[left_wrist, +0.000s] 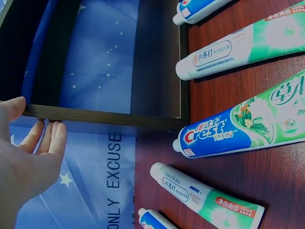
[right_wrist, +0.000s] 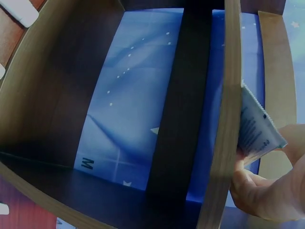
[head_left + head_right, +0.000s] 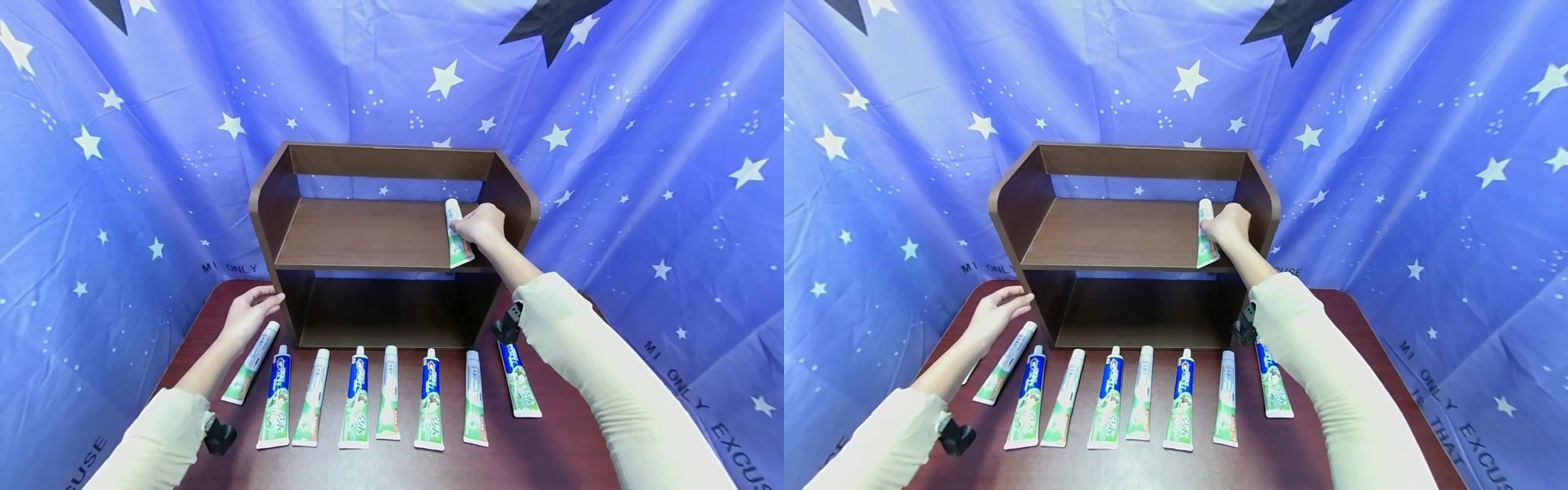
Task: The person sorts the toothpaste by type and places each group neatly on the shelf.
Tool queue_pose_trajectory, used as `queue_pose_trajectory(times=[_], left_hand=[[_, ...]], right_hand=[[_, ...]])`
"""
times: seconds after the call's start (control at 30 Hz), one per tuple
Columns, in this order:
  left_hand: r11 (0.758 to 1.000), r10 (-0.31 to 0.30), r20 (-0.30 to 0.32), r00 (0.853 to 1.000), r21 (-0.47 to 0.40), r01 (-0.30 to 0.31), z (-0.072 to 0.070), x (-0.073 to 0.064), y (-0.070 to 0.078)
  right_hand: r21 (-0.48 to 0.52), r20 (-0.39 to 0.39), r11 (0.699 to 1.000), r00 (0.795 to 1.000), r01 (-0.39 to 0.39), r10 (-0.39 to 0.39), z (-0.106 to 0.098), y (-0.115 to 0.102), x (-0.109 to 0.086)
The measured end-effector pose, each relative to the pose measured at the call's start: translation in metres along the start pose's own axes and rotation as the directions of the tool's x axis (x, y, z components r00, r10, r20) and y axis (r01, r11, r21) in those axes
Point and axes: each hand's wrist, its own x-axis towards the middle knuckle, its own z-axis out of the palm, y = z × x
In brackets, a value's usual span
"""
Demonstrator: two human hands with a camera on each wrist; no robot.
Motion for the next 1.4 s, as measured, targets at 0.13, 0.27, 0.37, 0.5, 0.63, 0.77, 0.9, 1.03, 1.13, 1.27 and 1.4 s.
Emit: queue_pose_trajectory(times=[0.13, 0.27, 0.37, 0.5, 0.63, 0.77, 0.9, 1.03, 1.13, 1.27, 1.4], left_hand=[[1.000, 0.000, -0.001, 1.000, 0.031, 0.000, 0.000, -0.001, -0.001], [0.999, 0.011, -0.006, 1.000, 0.051, -0.011, 0.000, 0.000, -0.002], [0.998, 0.018, -0.013, 1.000, 0.053, -0.017, -0.001, 0.001, -0.001], [0.998, 0.016, -0.011, 1.000, 0.056, -0.016, -0.001, 0.002, -0.001], [0.998, 0.012, -0.011, 1.000, 0.062, -0.011, -0.001, 0.002, -0.001], [0.998, 0.010, -0.013, 1.000, 0.058, -0.009, -0.002, 0.002, -0.002], [0.997, 0.011, -0.005, 1.000, 0.076, -0.011, -0.002, 0.001, 0.000], [0.996, 0.016, 0.001, 1.000, 0.088, -0.016, -0.002, 0.000, 0.000], [0.997, 0.022, 0.003, 1.000, 0.081, -0.022, -0.002, 0.001, 0.000], [0.997, 0.033, -0.001, 0.999, 0.069, -0.033, -0.002, 0.002, -0.002], [0.997, 0.037, -0.007, 0.999, 0.071, -0.036, -0.003, 0.002, -0.003]], right_hand=[[-0.021, -0.023, 0.999, 0.999, 0.036, -0.037, 0.003, 0.002, 0.002], [0.000, -0.048, 0.999, 0.997, 0.052, -0.052, 0.006, 0.004, 0.005], [0.007, -0.074, 0.998, 0.995, 0.061, -0.061, 0.007, 0.004, 0.008], [-0.034, -0.083, 0.997, 0.994, 0.066, -0.069, 0.006, 0.004, 0.010], [-0.107, -0.075, 0.990, 0.992, 0.096, -0.105, 0.005, 0.006, 0.012], [-0.130, -0.071, 0.986, 0.991, 0.102, -0.112, 0.004, 0.006, 0.012], [-0.117, -0.061, 0.989, 0.993, 0.089, -0.097, 0.002, 0.007, 0.011], [-0.107, -0.054, 0.988, 0.992, 0.109, -0.116, 0.002, 0.007, 0.011], [-0.109, -0.055, 0.986, 0.990, 0.126, -0.133, 0.003, 0.007, 0.011], [-0.107, -0.052, 0.986, 0.989, 0.131, -0.137, 0.003, 0.006, 0.011], [-0.097, -0.046, 0.986, 0.989, 0.139, -0.143, 0.004, 0.007, 0.011]])
